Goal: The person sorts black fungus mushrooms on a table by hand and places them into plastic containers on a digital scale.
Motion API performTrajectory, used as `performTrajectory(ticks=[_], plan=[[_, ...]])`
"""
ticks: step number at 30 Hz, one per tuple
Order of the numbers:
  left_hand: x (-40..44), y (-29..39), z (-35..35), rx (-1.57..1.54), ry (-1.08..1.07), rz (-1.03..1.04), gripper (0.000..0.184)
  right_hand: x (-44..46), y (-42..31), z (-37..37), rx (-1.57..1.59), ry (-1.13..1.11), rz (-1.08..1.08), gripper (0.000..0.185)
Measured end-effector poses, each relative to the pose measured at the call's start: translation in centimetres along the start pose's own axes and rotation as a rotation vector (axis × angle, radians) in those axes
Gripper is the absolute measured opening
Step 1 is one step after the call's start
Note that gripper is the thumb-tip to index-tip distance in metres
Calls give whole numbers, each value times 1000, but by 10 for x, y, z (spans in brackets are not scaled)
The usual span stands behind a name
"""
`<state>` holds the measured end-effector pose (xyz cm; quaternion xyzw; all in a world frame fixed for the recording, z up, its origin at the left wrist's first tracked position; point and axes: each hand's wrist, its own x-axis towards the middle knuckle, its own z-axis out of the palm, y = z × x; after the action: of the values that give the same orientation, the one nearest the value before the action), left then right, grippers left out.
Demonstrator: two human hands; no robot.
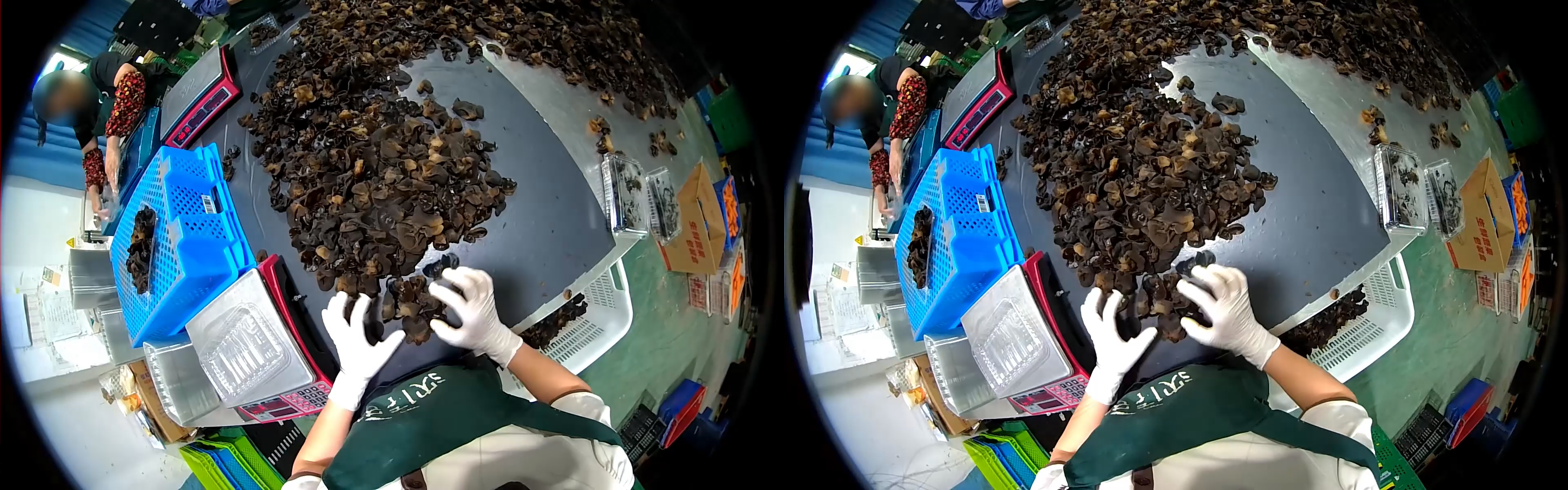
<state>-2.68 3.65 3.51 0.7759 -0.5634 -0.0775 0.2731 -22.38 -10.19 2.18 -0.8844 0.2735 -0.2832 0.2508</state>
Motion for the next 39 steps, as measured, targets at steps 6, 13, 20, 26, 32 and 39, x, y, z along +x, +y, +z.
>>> performTrajectory(ticks=[6, 13, 20, 26, 32, 39], plan=[[5, -19, 34, 60, -17, -125, 72, 15, 11, 9, -17, -67, 105, 72], [-21, -7, 22, -152, -128, 129, 43, -6, -12, 24, 111, -221, -118, 65], [-13, -19, 19, -263, 149, -111, 29, -3, -3, 6, 107, -176, -13, 65], [21, -31, 35, 118, 32, -86, 41, 15, 10, 9, 52, -204, 30, 65], [-2, -12, 25, -42, -241, 11, 35, 19, -1, 17, 150, -327, -124, 60], [-39, -11, 0, -200, 21, -124, 43, 8, 10, -5, 300, -338, -79, 70]])
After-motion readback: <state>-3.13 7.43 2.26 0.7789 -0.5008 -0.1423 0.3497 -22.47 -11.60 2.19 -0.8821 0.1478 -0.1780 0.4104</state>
